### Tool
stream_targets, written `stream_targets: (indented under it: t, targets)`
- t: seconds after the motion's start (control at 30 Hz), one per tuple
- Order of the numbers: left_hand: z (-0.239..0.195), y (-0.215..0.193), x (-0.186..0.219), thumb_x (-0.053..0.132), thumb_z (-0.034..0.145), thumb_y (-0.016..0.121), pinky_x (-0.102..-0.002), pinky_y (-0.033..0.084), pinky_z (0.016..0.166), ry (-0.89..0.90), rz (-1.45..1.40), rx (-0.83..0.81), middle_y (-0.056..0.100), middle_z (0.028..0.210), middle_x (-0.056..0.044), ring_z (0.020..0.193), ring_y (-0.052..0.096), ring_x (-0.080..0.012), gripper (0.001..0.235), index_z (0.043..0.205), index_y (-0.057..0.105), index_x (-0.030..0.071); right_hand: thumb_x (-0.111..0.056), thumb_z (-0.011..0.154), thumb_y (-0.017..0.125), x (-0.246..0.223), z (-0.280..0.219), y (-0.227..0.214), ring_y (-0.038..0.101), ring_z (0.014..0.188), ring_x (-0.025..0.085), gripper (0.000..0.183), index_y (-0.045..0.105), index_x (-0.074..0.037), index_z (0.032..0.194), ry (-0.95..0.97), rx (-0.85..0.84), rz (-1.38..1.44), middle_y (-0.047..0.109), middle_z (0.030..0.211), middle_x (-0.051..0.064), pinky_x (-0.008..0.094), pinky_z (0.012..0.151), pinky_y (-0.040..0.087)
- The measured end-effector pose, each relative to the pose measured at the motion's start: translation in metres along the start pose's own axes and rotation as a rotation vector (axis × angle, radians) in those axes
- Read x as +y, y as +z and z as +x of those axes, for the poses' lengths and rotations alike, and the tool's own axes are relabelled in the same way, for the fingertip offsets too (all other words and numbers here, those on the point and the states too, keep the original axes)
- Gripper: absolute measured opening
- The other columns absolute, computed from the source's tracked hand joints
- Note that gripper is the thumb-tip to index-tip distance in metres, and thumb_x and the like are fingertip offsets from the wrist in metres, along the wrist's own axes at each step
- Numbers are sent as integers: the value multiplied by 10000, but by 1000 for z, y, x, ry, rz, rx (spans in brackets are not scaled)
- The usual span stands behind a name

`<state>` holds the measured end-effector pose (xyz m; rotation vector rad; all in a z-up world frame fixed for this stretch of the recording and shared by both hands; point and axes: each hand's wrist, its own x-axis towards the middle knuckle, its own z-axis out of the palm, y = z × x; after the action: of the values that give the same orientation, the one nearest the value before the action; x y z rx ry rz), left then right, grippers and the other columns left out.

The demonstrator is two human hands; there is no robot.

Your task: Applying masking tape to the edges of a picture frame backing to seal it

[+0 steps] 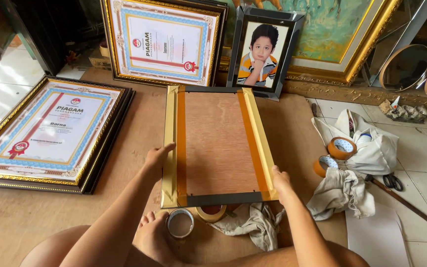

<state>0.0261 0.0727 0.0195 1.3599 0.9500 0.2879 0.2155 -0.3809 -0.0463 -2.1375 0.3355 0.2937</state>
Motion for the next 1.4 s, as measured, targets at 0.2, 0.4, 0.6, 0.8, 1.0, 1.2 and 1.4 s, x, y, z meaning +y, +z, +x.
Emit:
stream_targets:
  t: [0.2,0.4,0.6,0.8,1.0,1.2,1.4]
  targets:
    - [77,6,-54,662,692,1067,-557,590,1057,50,177,-33,810,1230,-185,1230,764,-377,915,1412,799,166,-592,1181,464,1,21,38,439,1589,528,822,515,113,1601,-16,4,68,532,1640,391,663,1286,363]
    - [25,12,-27,567,770,994,-550,541,1009,122,154,-36,770,1152,-219,1155,720,-357,707,1261,817,90,-527,1159,568,-18,-21,33,356,1628,543,806,471,141,1601,-14,-4,194,448,1684,404,661,1318,302]
    - [-17,13,15,409,933,904,-756,313,1265,130,46,-192,473,1679,-402,1609,406,-542,1069,1740,364,-37,-517,1171,561,-47,-60,16,356,1641,503,774,486,118,1606,-19,-55,307,462,1680,356,634,1318,301]
    - [-40,10,32,361,975,882,-828,109,1280,97,-252,-180,263,1827,-338,1694,218,-542,1057,1767,272,15,-628,1062,684,-127,-140,-10,99,1745,437,1009,238,-94,1793,97,-139,543,140,1891,225,709,1368,7]
    - [-30,8,14,239,978,866,-769,288,1297,257,-85,-257,296,1757,-426,1598,329,-649,953,1746,353,2,-866,1052,508,-81,-71,-1,-120,1752,346,1089,159,-192,1834,0,-346,413,11,1923,113,725,1302,-198]
    - [-1,13,-19,419,962,908,-632,366,1314,442,349,-288,565,1652,-220,1576,495,-440,810,1653,589,141,-691,1102,607,1,7,42,632,1432,355,577,745,-261,1462,-212,154,24,713,1479,52,523,1141,481]
    - [-51,29,-1,534,886,865,-491,668,958,681,1207,-326,824,1041,29,1041,844,-302,246,1040,814,349,-421,979,805,-61,-123,66,732,1274,300,419,807,-310,1382,-951,39,-296,816,1288,2,487,1063,607]
